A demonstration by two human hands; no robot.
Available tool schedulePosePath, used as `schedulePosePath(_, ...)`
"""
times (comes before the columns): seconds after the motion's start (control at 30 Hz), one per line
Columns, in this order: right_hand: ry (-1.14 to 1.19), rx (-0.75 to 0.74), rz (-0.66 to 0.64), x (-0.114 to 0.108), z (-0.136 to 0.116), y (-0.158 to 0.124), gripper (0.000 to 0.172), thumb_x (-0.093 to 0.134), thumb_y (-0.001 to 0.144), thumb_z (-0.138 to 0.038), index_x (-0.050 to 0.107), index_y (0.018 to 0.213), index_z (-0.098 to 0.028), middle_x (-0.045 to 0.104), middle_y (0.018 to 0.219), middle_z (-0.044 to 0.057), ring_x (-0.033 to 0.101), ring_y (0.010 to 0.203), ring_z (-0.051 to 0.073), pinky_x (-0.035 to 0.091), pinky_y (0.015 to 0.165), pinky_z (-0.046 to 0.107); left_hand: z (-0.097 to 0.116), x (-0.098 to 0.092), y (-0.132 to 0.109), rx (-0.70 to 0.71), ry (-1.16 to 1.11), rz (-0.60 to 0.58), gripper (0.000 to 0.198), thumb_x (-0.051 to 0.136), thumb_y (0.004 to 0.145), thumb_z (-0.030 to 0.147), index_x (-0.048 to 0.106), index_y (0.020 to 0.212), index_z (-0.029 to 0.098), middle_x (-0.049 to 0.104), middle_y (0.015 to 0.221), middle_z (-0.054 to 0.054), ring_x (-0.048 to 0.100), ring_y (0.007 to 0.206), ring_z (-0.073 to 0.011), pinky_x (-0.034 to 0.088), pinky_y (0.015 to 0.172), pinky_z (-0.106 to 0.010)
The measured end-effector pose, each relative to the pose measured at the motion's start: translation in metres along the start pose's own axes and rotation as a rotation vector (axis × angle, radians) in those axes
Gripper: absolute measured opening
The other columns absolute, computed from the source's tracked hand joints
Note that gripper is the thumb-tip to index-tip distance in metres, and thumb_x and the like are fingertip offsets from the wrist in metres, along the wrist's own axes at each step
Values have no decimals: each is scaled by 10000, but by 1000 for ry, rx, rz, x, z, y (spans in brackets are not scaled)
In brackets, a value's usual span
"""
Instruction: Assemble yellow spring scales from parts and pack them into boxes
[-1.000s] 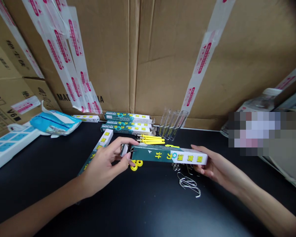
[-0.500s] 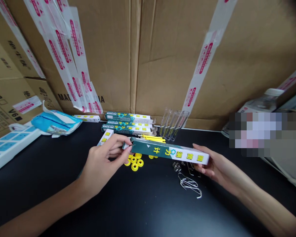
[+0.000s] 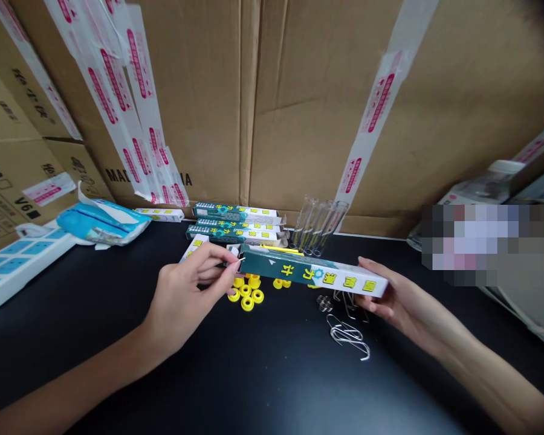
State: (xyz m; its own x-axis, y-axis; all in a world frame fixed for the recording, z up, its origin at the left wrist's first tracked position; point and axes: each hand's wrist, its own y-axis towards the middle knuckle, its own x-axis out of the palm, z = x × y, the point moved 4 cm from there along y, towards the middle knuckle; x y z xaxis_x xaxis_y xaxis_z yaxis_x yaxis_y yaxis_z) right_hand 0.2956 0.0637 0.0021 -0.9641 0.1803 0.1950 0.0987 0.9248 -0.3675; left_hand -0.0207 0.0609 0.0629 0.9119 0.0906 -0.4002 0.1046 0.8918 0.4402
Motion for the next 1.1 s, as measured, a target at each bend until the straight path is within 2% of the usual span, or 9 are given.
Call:
schedulePosePath(0.4,19,-15,-1,2,-3,-2,267,480,1021,-193,656,830,-134,669,579,35,584,408,99,534,392,145,-4,0,0,-124,-148,-20,112,684,871,274,622,852,182,778,756,-3,774,656,-153,643,610,-176)
schedulePosePath(0.63,7,-25,-14,1,-1,0,272,485,1021,-208,639,803,-156,666,581,25,576,406,95,517,365,130,-3,0,-2,-159,-179,-19,142,686,873,295,604,850,181,788,766,-18,781,672,-176,654,607,-204)
schedulePosePath(0.8,9,-13,-3,0,-1,2,246,495,1016,-192,665,848,-137,697,646,41,591,424,97,543,395,154,-6,2,-2,-167,-177,-14,148,677,885,312,607,856,184,785,766,-14,788,724,-189,658,614,-209)
schedulePosePath(0.97,13,-25,11,-1,-2,2,228,497,1012,-183,656,853,-150,693,626,32,596,416,103,548,394,157,-3,2,-2,-126,-163,-28,118,696,871,271,632,828,182,750,708,19,772,663,-156,651,634,-196)
schedulePosePath(1.1,12,-35,15,-2,-3,2,178,544,989,-187,658,856,-151,700,634,34,590,410,104,546,388,155,-3,1,1,-197,-280,-28,227,761,817,242,539,845,208,736,696,52,767,651,-157,655,644,-218)
